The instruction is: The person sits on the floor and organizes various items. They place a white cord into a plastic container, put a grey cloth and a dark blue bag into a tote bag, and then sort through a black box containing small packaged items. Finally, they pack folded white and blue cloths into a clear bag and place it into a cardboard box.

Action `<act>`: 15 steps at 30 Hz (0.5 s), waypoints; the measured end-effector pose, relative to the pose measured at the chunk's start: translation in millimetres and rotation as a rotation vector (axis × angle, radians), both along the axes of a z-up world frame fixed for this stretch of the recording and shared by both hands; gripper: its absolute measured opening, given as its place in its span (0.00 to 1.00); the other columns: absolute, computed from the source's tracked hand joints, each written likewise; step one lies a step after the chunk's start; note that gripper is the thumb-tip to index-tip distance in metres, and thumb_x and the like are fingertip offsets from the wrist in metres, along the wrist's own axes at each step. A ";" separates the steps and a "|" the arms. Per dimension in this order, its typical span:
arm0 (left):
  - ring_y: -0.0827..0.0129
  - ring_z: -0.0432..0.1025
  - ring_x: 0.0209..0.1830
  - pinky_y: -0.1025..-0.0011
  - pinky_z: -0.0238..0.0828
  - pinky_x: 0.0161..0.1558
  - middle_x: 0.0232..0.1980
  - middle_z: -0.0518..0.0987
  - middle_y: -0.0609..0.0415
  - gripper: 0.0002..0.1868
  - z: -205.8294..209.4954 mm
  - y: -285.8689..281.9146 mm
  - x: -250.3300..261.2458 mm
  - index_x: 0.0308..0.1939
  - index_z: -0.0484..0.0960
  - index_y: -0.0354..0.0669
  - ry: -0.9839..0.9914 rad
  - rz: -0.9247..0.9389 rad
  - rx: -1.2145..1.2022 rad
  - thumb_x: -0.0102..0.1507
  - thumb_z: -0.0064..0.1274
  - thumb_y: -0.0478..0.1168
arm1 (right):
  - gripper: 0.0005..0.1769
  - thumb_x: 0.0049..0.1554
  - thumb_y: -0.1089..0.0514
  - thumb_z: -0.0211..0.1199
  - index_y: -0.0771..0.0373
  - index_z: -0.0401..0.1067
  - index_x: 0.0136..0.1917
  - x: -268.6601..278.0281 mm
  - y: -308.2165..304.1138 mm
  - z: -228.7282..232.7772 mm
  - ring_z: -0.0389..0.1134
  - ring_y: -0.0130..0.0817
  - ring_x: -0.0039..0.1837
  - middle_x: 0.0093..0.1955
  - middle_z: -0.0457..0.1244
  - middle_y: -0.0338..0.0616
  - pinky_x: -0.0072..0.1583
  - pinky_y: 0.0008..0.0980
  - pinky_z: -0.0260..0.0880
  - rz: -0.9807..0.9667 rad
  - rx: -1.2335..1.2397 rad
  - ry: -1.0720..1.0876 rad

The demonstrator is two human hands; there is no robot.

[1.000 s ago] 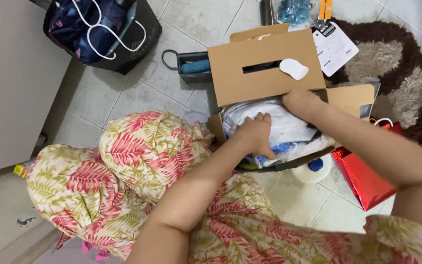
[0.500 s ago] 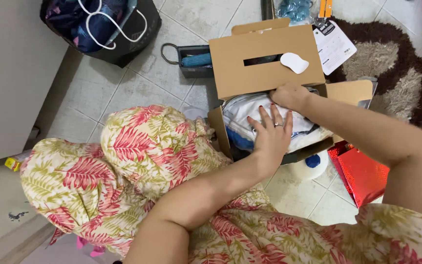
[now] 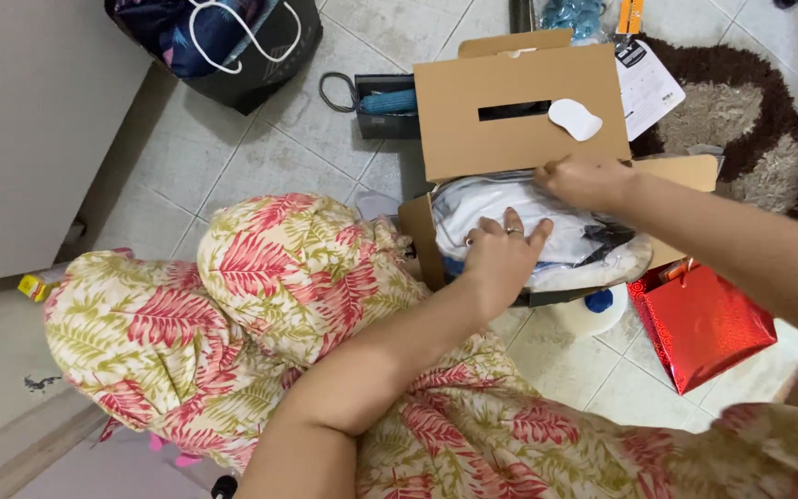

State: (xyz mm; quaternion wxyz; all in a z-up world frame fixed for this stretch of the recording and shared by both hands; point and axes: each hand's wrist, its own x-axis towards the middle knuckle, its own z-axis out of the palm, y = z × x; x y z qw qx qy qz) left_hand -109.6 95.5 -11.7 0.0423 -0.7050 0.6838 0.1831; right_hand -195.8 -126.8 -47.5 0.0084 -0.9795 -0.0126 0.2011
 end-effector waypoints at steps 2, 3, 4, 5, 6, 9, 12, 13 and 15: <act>0.28 0.72 0.58 0.41 0.75 0.41 0.72 0.66 0.32 0.37 1.8 -1.6 8.1 0.78 0.55 0.59 0.012 -0.010 -0.039 0.65 0.50 0.42 | 0.10 0.54 0.60 0.58 0.66 0.71 0.48 -6.6 -2.7 9.9 0.74 0.49 0.45 0.40 0.69 0.51 0.46 0.45 0.76 -0.005 -0.010 0.056; 0.31 0.72 0.57 0.44 0.76 0.41 0.71 0.67 0.33 0.41 7.0 -5.4 16.7 0.77 0.55 0.59 0.049 -0.025 -0.031 0.62 0.54 0.42 | 0.12 0.53 0.60 0.58 0.66 0.71 0.50 -5.3 -5.0 14.2 0.74 0.49 0.47 0.42 0.69 0.51 0.47 0.44 0.76 0.032 -0.022 0.073; 0.33 0.73 0.56 0.46 0.77 0.41 0.70 0.67 0.34 0.44 12.6 -8.7 25.7 0.77 0.55 0.59 0.086 -0.040 -0.022 0.59 0.57 0.41 | 0.14 0.52 0.59 0.58 0.65 0.70 0.52 -3.7 -6.8 18.8 0.74 0.49 0.49 0.44 0.68 0.51 0.49 0.43 0.76 0.068 -0.035 0.090; 0.33 0.73 0.56 0.46 0.77 0.41 0.70 0.67 0.34 0.44 16.9 -8.2 31.0 0.77 0.55 0.59 0.087 -0.033 -0.018 0.59 0.57 0.41 | 0.14 0.52 0.59 0.58 0.65 0.70 0.52 3.9 0.3 22.0 0.74 0.49 0.49 0.44 0.68 0.51 0.49 0.43 0.76 0.076 -0.031 0.090; 0.38 0.74 0.55 0.50 0.77 0.42 0.69 0.69 0.35 0.49 21.4 -7.4 36.0 0.78 0.55 0.57 0.129 -0.047 0.007 0.54 0.62 0.41 | 0.18 0.52 0.60 0.57 0.64 0.70 0.56 11.1 7.6 25.4 0.74 0.48 0.49 0.46 0.68 0.50 0.49 0.43 0.76 0.005 -0.093 0.075; 0.43 0.74 0.53 0.55 0.78 0.42 0.66 0.71 0.38 0.57 25.2 -9.3 39.2 0.77 0.55 0.54 0.167 -0.056 -0.009 0.47 0.69 0.41 | 0.21 0.49 0.60 0.58 0.60 0.72 0.57 37.0 23.9 42.7 0.74 0.48 0.49 0.47 0.68 0.49 0.49 0.46 0.75 -0.044 -0.157 -0.147; 0.45 0.73 0.53 0.55 0.77 0.43 0.66 0.71 0.39 0.57 25.1 -1.0 32.5 0.77 0.56 0.53 0.130 -0.066 -0.042 0.46 0.70 0.42 | 0.18 0.50 0.60 0.58 0.58 0.74 0.55 54.0 30.5 10.9 0.74 0.48 0.52 0.48 0.68 0.48 0.50 0.46 0.74 -0.041 -0.011 -0.307; 0.46 0.73 0.53 0.55 0.77 0.44 0.66 0.71 0.39 0.55 26.1 0.8 29.2 0.76 0.56 0.52 0.095 -0.083 -0.053 0.48 0.68 0.43 | 0.16 0.54 0.61 0.58 0.59 0.75 0.56 57.2 28.7 -6.6 0.74 0.48 0.53 0.50 0.68 0.47 0.51 0.45 0.74 -0.059 0.116 -0.265; 0.45 0.73 0.54 0.53 0.77 0.44 0.65 0.72 0.41 0.53 18.8 2.6 22.9 0.77 0.57 0.53 0.080 -0.082 -0.078 0.50 0.66 0.42 | 0.15 0.55 0.59 0.58 0.60 0.75 0.56 59.3 32.5 -26.9 0.74 0.46 0.53 0.52 0.68 0.47 0.51 0.42 0.75 0.015 0.022 -0.203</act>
